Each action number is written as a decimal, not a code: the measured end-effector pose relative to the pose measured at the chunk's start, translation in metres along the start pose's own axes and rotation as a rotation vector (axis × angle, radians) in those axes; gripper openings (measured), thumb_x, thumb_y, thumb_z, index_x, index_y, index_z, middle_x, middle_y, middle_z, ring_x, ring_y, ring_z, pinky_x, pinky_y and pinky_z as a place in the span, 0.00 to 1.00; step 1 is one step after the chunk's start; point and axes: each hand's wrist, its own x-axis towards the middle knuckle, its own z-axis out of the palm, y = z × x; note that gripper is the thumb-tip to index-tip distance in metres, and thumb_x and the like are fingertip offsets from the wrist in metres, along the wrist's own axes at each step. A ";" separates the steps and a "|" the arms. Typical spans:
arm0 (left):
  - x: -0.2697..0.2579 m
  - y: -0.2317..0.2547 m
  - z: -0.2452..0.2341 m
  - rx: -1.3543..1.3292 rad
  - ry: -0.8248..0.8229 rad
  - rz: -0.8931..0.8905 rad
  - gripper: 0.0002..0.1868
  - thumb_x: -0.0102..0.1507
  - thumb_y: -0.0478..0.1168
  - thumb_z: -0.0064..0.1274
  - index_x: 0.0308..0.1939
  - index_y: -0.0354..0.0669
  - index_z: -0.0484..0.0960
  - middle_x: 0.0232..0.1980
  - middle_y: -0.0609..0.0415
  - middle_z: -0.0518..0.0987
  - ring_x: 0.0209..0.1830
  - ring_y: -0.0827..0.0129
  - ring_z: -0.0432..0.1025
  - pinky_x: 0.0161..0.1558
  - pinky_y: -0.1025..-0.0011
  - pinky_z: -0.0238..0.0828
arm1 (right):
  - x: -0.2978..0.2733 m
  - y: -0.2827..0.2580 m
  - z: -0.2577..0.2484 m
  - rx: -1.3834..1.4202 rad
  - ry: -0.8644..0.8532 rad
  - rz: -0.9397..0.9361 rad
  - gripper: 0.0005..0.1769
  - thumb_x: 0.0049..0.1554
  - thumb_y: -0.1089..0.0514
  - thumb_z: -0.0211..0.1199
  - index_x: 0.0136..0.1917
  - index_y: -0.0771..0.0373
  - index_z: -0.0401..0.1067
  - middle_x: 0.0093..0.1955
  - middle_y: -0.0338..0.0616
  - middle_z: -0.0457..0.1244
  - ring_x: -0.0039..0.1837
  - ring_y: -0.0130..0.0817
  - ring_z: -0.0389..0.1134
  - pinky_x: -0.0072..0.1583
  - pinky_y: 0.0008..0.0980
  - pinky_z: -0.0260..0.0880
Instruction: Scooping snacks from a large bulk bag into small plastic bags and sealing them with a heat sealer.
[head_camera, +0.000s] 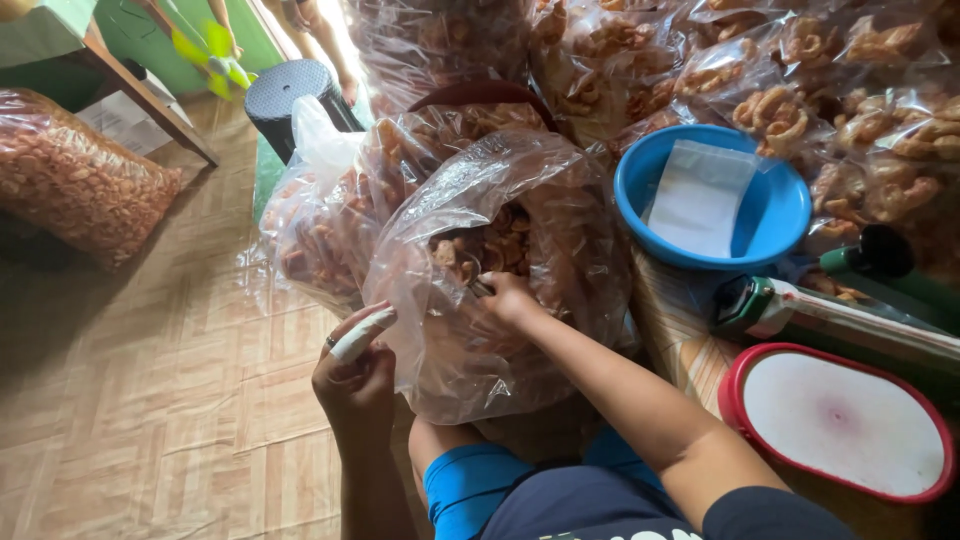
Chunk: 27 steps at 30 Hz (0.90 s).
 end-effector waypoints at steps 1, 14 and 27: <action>0.000 0.000 0.002 -0.004 -0.001 -0.001 0.20 0.46 0.19 0.40 0.38 0.35 0.77 0.45 0.56 0.76 0.19 0.85 0.56 0.23 0.89 0.53 | -0.030 -0.020 -0.011 -0.319 0.046 -0.194 0.22 0.42 0.64 0.53 0.53 0.57 0.68 0.43 0.44 0.66 0.41 0.37 0.66 0.45 0.29 0.65; 0.018 -0.007 0.049 0.112 -0.007 0.285 0.20 0.44 0.22 0.41 0.35 0.40 0.81 0.40 0.51 0.76 0.40 0.64 0.72 0.45 0.69 0.67 | -0.073 -0.036 -0.061 -0.420 0.297 -0.045 0.22 0.45 0.59 0.55 0.55 0.52 0.68 0.53 0.43 0.63 0.58 0.40 0.62 0.57 0.37 0.64; 0.061 -0.135 0.121 0.642 -0.364 0.097 0.16 0.49 0.35 0.43 0.37 0.60 0.77 0.41 0.60 0.73 0.36 0.54 0.72 0.40 0.61 0.70 | -0.158 -0.088 -0.116 -0.651 0.355 -0.062 0.20 0.43 0.56 0.59 0.51 0.56 0.71 0.47 0.45 0.66 0.54 0.44 0.65 0.54 0.40 0.66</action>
